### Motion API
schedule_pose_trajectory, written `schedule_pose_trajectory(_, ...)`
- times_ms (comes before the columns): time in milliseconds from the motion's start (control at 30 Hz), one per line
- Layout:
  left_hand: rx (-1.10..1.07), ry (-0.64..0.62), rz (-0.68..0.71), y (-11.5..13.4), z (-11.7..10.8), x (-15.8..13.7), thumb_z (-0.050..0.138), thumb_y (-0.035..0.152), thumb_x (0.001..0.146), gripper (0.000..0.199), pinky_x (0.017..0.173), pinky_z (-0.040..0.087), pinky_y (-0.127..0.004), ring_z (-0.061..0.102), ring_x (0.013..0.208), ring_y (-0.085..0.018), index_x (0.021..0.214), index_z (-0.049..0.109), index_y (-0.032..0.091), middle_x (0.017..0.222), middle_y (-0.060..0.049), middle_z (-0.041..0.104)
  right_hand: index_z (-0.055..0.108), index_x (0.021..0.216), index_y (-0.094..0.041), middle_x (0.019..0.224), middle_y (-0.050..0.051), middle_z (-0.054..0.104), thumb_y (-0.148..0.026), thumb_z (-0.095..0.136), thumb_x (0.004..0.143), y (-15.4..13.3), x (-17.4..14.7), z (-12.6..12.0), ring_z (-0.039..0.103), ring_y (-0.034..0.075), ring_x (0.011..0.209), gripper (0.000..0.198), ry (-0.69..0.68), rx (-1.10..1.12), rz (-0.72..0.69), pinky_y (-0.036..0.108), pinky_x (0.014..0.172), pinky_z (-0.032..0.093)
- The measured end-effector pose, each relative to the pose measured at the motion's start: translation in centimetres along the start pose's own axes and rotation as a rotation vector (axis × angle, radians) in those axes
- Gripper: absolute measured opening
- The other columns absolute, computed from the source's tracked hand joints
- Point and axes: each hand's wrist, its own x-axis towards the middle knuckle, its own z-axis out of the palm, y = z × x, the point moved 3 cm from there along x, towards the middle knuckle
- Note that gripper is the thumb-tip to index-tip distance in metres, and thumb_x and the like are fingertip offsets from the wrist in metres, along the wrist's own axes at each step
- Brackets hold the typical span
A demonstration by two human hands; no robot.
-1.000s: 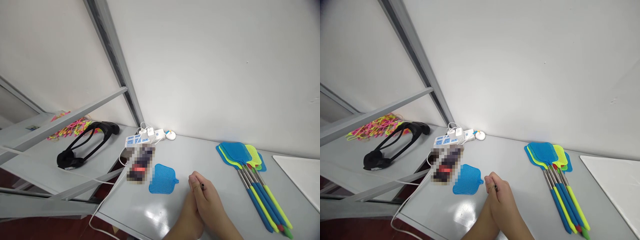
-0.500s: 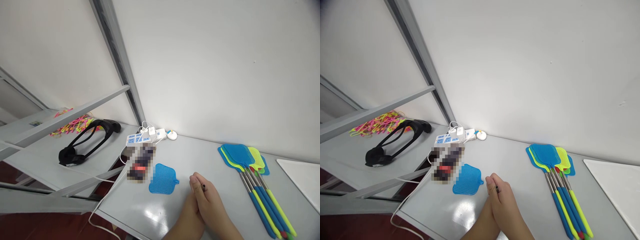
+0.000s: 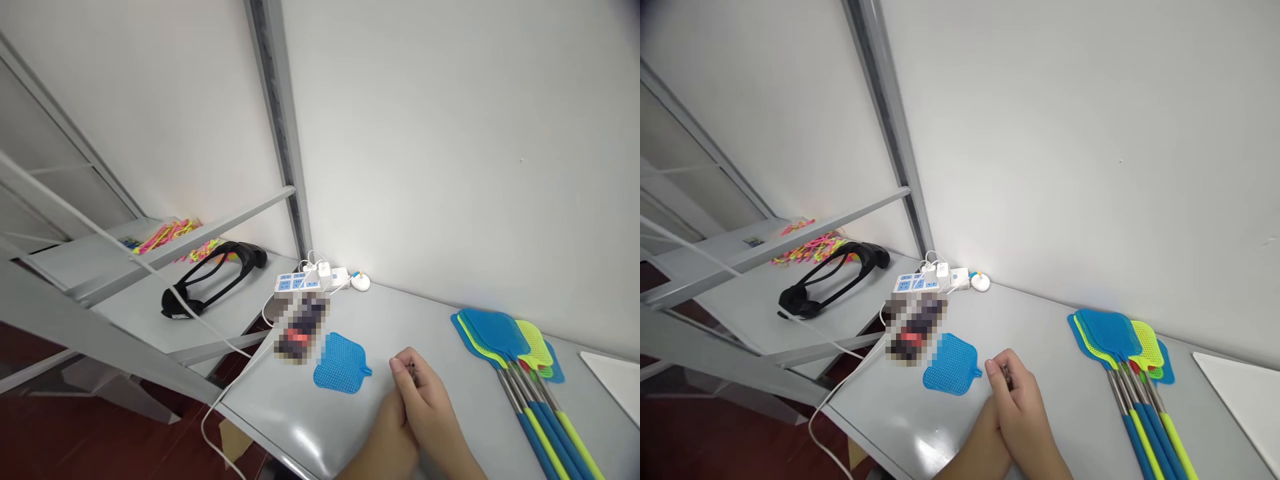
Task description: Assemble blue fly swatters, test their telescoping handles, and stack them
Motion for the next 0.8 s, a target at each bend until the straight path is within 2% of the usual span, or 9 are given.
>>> schedule_pose_trajectory(67, 0.002, 0.074, -0.002, 0.1, -0.3, -0.2, 0.046, 0.047, 0.095, 0.039, 0.095, 0.046, -0.039, 0.056, 0.111, -0.027, 0.122, 0.056, 0.020, 0.107, -0.013, 0.063, 0.053, 0.093, -0.023, 0.086, 0.003, 0.054, -0.049, 0.043, 0.095, 0.3, -0.4, 0.0, 0.053, 0.018, 0.080, 0.028, 0.081, 0.061, -0.141, 0.029, 0.070, 0.045)
schedule_pose_trajectory(100, 0.000, 0.132, -0.017, 0.0, -0.6, -0.4, 0.045, 0.050, 0.095, 0.041, 0.093, 0.046, -0.039, 0.057, 0.107, -0.026, 0.120, 0.055, 0.018, 0.103, -0.012, 0.062, 0.053, 0.105, -0.023, 0.101, 0.007, 0.056, -0.049, 0.041, 0.096, 0.5, -0.7, -0.1, 0.056, 0.021, 0.093, 0.030, 0.128, 0.092, -0.219, 0.032, 0.078, 0.047)
schedule_pose_trajectory(167, -0.023, 0.255, -0.058, -0.3, -1.7, -1.0, 0.044, 0.056, 0.094, 0.044, 0.082, 0.049, -0.034, 0.060, 0.087, -0.021, 0.113, 0.055, 0.017, 0.088, -0.007, 0.060, 0.046, 0.126, -0.024, 0.127, 0.012, 0.050, -0.049, 0.035, 0.097, 1.3, -0.9, 0.0, 0.050, 0.027, 0.117, 0.040, 0.198, 0.106, -0.323, 0.040, 0.092, 0.046)
schedule_pose_trajectory(267, -0.020, 0.455, -0.040, -0.2, -4.6, -2.7, 0.045, 0.061, 0.092, 0.046, 0.067, 0.046, -0.027, 0.052, 0.065, -0.015, 0.108, 0.055, 0.019, 0.072, 0.000, 0.054, 0.037, 0.138, -0.025, 0.143, 0.013, 0.041, -0.047, 0.037, 0.097, 3.2, -0.2, 0.9, 0.039, 0.030, 0.133, 0.047, 0.207, -0.045, -0.253, 0.048, 0.104, 0.038)
schedule_pose_trajectory(367, 0.148, 0.609, 0.039, 1.2, -8.5, -5.2, 0.044, 0.061, 0.092, 0.046, 0.064, 0.043, -0.027, 0.050, 0.062, -0.016, 0.105, 0.058, 0.019, 0.069, 0.001, 0.055, 0.029, 0.145, -0.025, 0.148, 0.014, 0.037, -0.048, 0.048, 0.092, 4.9, 1.1, 2.5, 0.032, 0.031, 0.139, 0.061, 0.115, -0.289, -0.169, 0.053, 0.110, 0.031)
schedule_pose_trajectory(500, 0.386, 0.574, 0.093, 3.5, -13.2, -7.6, 0.044, 0.054, 0.093, 0.043, 0.072, 0.046, -0.030, 0.059, 0.074, -0.021, 0.097, 0.066, 0.018, 0.081, -0.005, 0.066, 0.018, 0.153, -0.022, 0.154, 0.015, 0.033, -0.053, 0.058, 0.085, 5.3, 2.1, 4.7, 0.026, 0.033, 0.143, 0.084, -0.059, -0.562, -0.250, 0.054, 0.114, 0.024)
schedule_pose_trajectory(633, 0.533, 0.581, 0.109, 4.3, -15.9, -8.1, 0.043, 0.047, 0.095, 0.039, 0.076, 0.047, -0.029, 0.064, 0.084, -0.023, 0.095, 0.068, 0.017, 0.091, -0.007, 0.071, 0.011, 0.155, -0.023, 0.156, 0.011, 0.033, -0.057, 0.066, 0.076, 4.6, 2.0, 5.6, 0.023, 0.031, 0.145, 0.103, -0.214, -0.673, -0.271, 0.055, 0.117, 0.010)
schedule_pose_trajectory(700, 0.587, 0.596, 0.120, 4.0, -16.3, -8.0, 0.040, 0.046, 0.096, 0.040, 0.075, 0.048, -0.029, 0.065, 0.086, -0.023, 0.098, 0.068, 0.017, 0.092, -0.007, 0.072, 0.022, 0.153, -0.023, 0.154, 0.010, 0.037, -0.054, 0.069, 0.074, 4.3, 1.8, 5.5, 0.027, 0.029, 0.144, 0.097, -0.225, -0.630, -0.257, 0.052, 0.117, 0.007)
schedule_pose_trajectory(800, 0.657, 0.572, 0.126, 3.2, -15.9, -7.8, 0.040, 0.045, 0.096, 0.039, 0.071, 0.046, -0.028, 0.065, 0.079, -0.022, 0.099, 0.068, 0.018, 0.085, -0.006, 0.071, 0.041, 0.144, -0.023, 0.144, 0.010, 0.050, -0.047, 0.074, 0.070, 4.4, 1.8, 4.8, 0.039, 0.030, 0.136, 0.085, -0.135, -0.532, -0.191, 0.049, 0.115, 0.017)
